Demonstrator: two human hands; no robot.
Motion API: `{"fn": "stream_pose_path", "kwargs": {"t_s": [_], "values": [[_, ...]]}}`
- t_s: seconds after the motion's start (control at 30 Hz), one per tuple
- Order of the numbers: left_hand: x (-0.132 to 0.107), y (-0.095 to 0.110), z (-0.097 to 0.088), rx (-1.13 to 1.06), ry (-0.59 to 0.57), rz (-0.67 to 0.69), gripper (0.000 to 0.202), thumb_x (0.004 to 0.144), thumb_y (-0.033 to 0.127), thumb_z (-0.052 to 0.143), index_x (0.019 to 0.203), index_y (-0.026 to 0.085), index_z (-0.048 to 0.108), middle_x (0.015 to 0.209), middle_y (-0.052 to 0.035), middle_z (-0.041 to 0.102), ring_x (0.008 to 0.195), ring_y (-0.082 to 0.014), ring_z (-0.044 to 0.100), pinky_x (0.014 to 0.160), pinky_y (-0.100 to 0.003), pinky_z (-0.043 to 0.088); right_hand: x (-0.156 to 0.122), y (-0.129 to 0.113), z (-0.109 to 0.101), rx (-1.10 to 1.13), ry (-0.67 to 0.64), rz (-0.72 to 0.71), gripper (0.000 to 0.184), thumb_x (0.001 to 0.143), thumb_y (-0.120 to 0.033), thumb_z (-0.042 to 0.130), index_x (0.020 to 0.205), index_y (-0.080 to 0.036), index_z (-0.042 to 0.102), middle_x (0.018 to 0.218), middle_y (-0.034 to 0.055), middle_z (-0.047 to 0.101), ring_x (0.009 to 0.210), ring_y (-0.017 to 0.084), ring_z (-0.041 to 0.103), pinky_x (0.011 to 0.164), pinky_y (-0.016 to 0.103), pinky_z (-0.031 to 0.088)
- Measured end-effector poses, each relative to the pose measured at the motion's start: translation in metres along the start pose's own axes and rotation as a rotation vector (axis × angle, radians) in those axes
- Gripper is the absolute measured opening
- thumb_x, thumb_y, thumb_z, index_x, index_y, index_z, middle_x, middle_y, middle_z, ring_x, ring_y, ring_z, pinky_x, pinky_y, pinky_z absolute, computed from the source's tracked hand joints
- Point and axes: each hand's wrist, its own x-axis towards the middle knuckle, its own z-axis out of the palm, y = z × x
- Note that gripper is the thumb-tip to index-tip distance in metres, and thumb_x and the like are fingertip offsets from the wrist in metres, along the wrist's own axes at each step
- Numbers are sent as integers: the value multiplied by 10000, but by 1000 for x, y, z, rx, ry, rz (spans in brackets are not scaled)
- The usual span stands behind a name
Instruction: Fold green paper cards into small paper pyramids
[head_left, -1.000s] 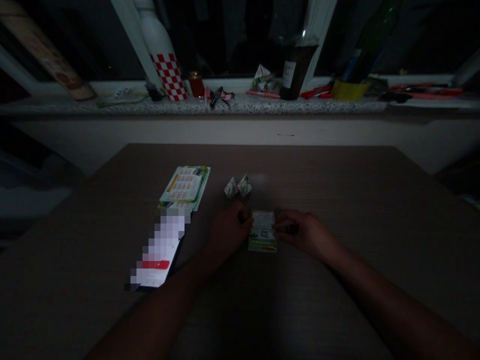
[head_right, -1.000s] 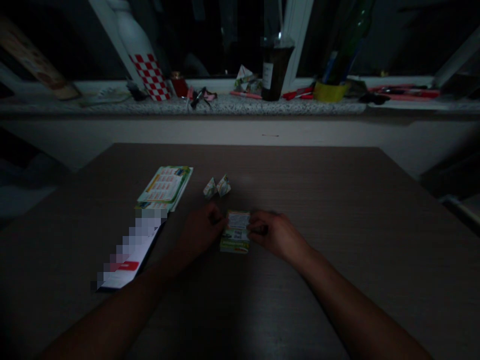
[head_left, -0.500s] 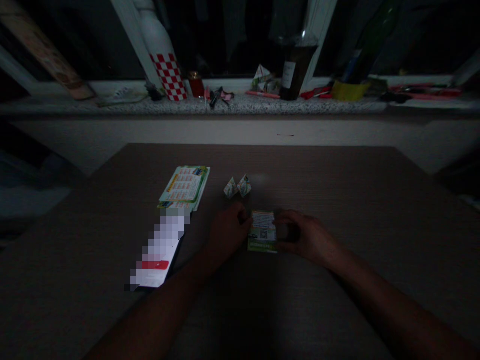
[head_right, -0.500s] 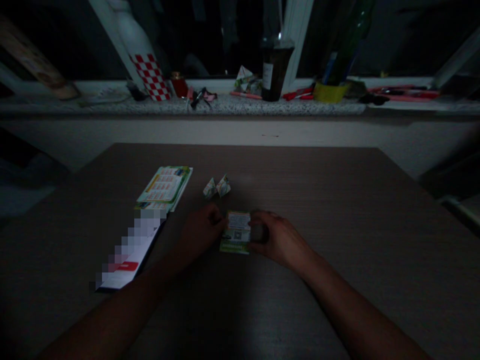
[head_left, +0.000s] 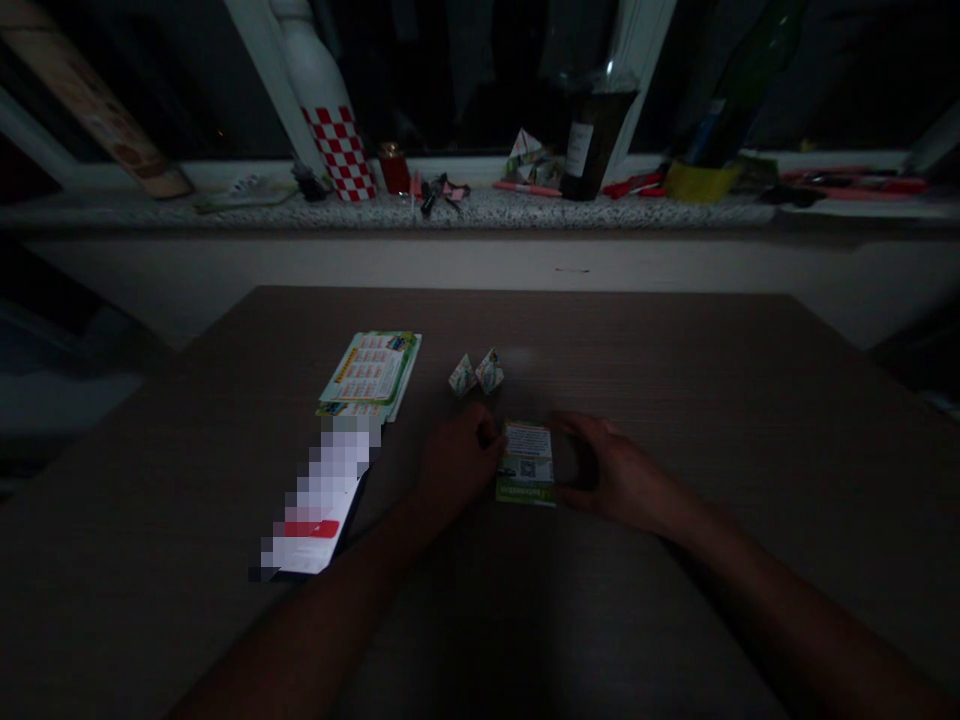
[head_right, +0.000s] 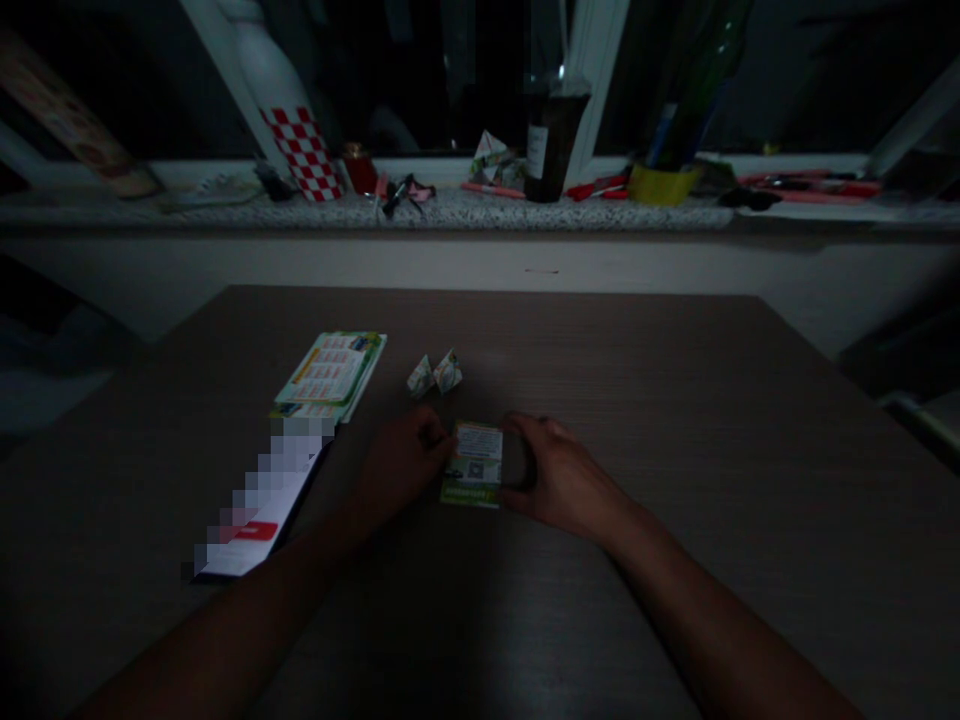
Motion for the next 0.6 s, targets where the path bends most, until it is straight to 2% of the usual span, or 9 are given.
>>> {"fn": "stream_pose_path", "kwargs": {"t_s": [0.17, 0.3, 0.4, 0.53, 0.6], "values": [[0, -2, 0, -43, 2, -3, 127, 752, 260, 604, 694, 195, 512, 648, 24, 571, 598, -138, 533, 541, -244, 331, -3, 2, -1, -38, -6, -19, 844, 610, -368, 768, 1352, -219, 395, 1223, 123, 564, 1131, 298, 505, 932, 428, 400], [-2, -1, -4, -263, 20, -45, 166, 740, 273, 621, 675, 188, 493, 631, 31, 556, 601, -130, 535, 550, -235, 375, -2, 7, 0, -1, 90, -21, 773, 649, -391, 752, 1330, -216, 432, 1244, 119, 566, 1156, 301, 495, 970, 454, 365], [-5, 4, -5, -513, 73, -90, 237, 725, 289, 648, 643, 187, 451, 644, 28, 574, 613, -128, 549, 564, -235, 416, 2, 8, 2, 93, 158, -25, 587, 714, -355, 714, 1253, -226, 520, 1172, 99, 621, 1086, 275, 555, 944, 438, 402], [-8, 8, -1, -872, 146, -108, 268, 705, 269, 678, 661, 186, 427, 732, 11, 636, 704, -143, 608, 655, -265, 479, 5, 3, 7, 292, 190, -79, 168, 785, -290, 659, 936, -218, 681, 943, 67, 691, 880, 221, 635, 802, 369, 492], [-9, 8, 2, -953, 155, -116, 240, 703, 263, 687, 700, 182, 461, 731, 13, 629, 710, -142, 609, 678, -273, 486, 4, 0, 10, 370, 239, -64, 96, 814, -284, 629, 815, -204, 681, 846, 57, 691, 791, 200, 642, 731, 343, 506]]}}
